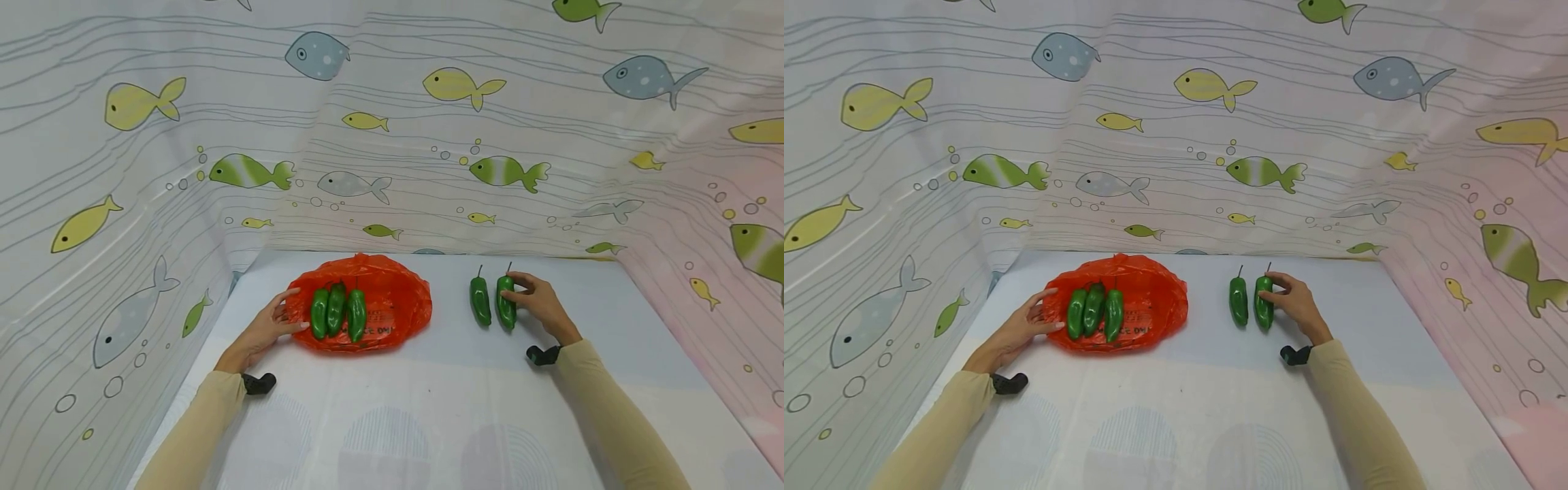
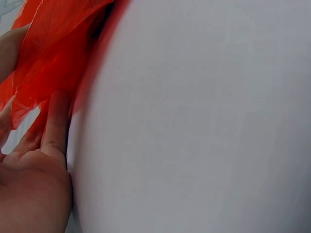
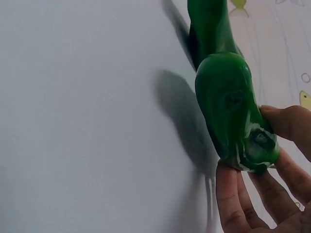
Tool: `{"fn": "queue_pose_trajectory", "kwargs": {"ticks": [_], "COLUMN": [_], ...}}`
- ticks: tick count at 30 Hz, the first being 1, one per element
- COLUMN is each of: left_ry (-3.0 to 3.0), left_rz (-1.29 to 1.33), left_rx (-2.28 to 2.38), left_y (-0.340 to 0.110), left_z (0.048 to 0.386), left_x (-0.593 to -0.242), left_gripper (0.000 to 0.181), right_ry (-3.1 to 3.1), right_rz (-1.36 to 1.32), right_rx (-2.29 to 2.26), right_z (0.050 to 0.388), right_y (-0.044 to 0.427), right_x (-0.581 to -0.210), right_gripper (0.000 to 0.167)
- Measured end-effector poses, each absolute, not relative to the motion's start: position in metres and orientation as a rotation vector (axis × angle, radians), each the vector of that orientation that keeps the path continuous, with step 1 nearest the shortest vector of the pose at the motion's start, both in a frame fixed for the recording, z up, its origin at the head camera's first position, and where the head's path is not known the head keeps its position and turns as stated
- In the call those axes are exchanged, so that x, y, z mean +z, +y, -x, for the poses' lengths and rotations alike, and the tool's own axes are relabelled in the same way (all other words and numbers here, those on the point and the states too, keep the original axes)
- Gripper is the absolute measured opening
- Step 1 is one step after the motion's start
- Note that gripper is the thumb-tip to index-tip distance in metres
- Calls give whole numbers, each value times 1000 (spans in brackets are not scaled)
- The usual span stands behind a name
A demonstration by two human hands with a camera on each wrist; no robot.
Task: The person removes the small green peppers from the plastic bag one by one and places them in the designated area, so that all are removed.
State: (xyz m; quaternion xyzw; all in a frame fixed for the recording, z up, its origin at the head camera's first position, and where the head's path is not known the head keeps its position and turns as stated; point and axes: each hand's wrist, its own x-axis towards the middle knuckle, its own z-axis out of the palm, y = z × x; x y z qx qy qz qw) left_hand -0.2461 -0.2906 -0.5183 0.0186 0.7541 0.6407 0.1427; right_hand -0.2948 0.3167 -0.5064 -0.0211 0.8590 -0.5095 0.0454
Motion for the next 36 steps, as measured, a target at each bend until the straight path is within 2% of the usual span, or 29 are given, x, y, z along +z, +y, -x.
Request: {"fn": "queue_pose_trajectory", "kwargs": {"ticks": [10, 36], "left_ry": [2151, 2180], "left_rz": [-67, -28], "left_rx": [1890, 1838], "left_y": [-290, -291], "left_z": [245, 244], "left_x": [-517, -514], "left_gripper": [95, 96], "right_ry": [2624, 2703], "right_rz": [60, -17], "right_rx": [-1560, -1464], "right_z": [301, 300], "right_y": [315, 316], "right_x": [-510, -507], "right_gripper": [69, 71]}}
